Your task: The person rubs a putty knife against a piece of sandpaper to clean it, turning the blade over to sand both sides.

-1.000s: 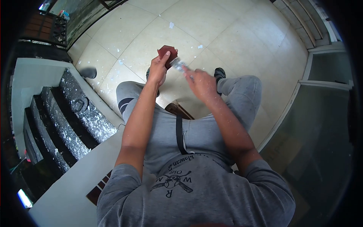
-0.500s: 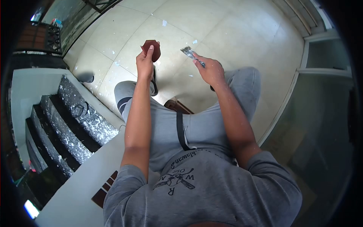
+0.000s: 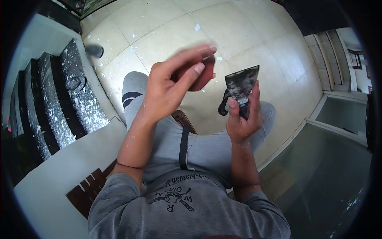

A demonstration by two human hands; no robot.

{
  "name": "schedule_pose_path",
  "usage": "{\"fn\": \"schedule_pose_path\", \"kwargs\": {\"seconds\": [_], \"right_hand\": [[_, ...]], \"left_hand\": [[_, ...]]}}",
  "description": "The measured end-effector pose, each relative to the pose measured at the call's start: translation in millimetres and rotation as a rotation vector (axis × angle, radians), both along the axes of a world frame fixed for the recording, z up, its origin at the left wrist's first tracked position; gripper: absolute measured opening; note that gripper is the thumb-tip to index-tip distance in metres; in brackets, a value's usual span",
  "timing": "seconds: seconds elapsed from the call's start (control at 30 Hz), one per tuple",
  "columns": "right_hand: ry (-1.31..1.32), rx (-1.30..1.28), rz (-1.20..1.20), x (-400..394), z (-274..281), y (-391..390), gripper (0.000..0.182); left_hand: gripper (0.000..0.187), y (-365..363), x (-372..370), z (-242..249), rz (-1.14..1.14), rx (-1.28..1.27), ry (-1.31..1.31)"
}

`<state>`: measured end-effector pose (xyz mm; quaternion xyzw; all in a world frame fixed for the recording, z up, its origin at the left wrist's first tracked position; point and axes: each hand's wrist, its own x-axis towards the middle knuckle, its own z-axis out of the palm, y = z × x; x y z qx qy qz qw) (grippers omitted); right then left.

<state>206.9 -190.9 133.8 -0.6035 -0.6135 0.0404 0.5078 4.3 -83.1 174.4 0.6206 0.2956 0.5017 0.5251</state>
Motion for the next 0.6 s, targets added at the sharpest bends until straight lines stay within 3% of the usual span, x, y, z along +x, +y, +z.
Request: {"fn": "schedule_pose_path", "kwargs": {"seconds": [0.03, 0.1, 0.2, 0.3, 0.43, 0.53, 0.6], "right_hand": [[-0.036, 0.061, 0.027, -1.1, 5.4, -0.5, 0.069], [-0.072, 0.125, 0.070, -5.2, 10.7, -4.2, 0.070], [0.100, 0.073, 0.102, -17.1, 16.9, -14.9, 0.067], [0.267, 0.016, 0.108, -28.6, 24.9, -22.0, 0.061], [0.087, 0.251, 0.103, -33.0, 26.6, -23.9, 0.056], [-0.104, 0.364, 0.072, -34.2, 44.9, -22.1, 0.052], [-0.181, 0.410, 0.055, -35.1, 58.0, -22.0, 0.050]], "left_hand": [[0.042, 1.7, -6.6, 6.0, -0.076, 0.172, 0.018], [0.046, -12.2, -10.8, 32.3, -0.049, 0.108, 0.047], [0.052, -27.3, -12.5, 44.3, 0.032, 0.040, 0.013], [0.047, -35.1, -24.0, 54.7, 0.081, 0.183, 0.128], [0.039, -51.1, -35.9, 62.9, -0.010, 0.198, 0.070], [0.045, -62.7, -37.5, 72.0, 0.033, 0.214, 0.065], [0.049, -68.8, -41.2, 75.5, 0.004, 0.036, -0.040]]}}
